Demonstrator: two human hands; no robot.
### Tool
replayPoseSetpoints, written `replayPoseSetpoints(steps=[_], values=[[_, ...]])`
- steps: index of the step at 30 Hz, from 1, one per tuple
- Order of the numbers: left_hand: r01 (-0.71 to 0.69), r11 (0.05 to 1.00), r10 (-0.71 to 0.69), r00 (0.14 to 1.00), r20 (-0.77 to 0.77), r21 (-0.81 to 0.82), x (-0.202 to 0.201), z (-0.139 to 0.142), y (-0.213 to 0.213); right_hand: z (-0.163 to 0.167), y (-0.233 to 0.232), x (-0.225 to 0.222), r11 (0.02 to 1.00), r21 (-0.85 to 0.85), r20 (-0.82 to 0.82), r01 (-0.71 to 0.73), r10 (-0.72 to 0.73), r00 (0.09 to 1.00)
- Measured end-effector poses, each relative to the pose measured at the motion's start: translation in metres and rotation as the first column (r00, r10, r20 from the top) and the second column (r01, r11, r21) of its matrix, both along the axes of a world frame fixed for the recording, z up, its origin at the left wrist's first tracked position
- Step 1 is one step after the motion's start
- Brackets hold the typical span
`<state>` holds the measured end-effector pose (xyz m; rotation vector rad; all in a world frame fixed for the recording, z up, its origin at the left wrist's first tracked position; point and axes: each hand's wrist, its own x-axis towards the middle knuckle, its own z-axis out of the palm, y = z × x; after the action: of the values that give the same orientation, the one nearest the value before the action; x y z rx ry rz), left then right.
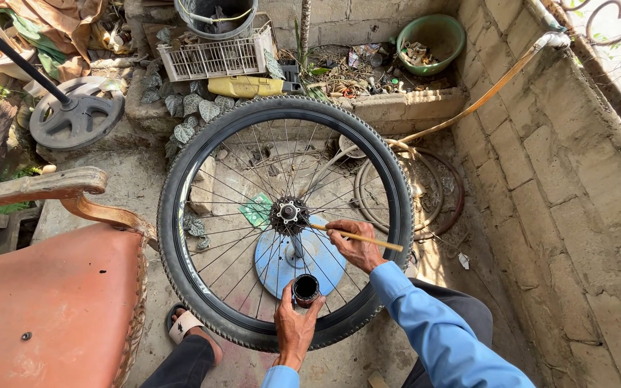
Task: The person sits on a chair with a bicycle wheel resting on a small stand. They reposition the wheel, then dip a brush into a can of oil and repeatedly apply the oil onto the wheel hub and freewheel area, working it around the hub for the rest of the clip.
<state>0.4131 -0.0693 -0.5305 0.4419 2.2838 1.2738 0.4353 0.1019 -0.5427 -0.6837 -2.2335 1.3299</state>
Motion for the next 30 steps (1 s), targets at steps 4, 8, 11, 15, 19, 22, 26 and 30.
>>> replayPoseSetpoints(steps=[4,8,11,15,19,22,26,30], values=[[-0.007,1.0,0.006,1.0,-0.019,-0.017,0.0,0.002,0.001,0.001,0.002,-0.001,0.997,-0.068,-0.006,0.019,-0.019,1.0],[-0.007,1.0,0.007,1.0,0.009,-0.002,0.0,0.002,0.0,0.001,0.003,-0.001,0.995,-0.104,-0.014,-0.006,0.005,1.0],[-0.009,1.0,0.01,1.0,-0.001,0.003,0.002,0.001,0.0,0.0,0.006,0.006,0.997,-0.08,0.013,0.009,-0.008,1.0],[-0.012,1.0,0.012,1.0,-0.006,0.008,0.001,-0.002,-0.001,-0.006,0.001,0.026,0.977,0.164,-0.148,0.133,-0.109,0.983],[-0.011,1.0,0.011,1.0,-0.017,0.008,0.002,-0.005,-0.003,-0.016,-0.014,0.044,0.968,0.228,-0.262,0.107,-0.045,0.964],[-0.02,1.0,0.02,1.0,0.003,0.012,0.003,-0.003,-0.003,-0.021,-0.027,0.044,0.947,0.322,-0.093,0.005,0.026,0.995],[-0.02,1.0,0.02,1.0,0.006,-0.001,0.004,0.001,-0.002,-0.02,-0.04,0.032,0.919,0.394,-0.157,0.033,0.032,0.987],[-0.028,1.0,0.028,0.999,0.03,0.007,0.003,0.002,-0.002,-0.015,-0.049,0.018,0.908,0.415,-0.112,0.062,-0.017,0.994]])
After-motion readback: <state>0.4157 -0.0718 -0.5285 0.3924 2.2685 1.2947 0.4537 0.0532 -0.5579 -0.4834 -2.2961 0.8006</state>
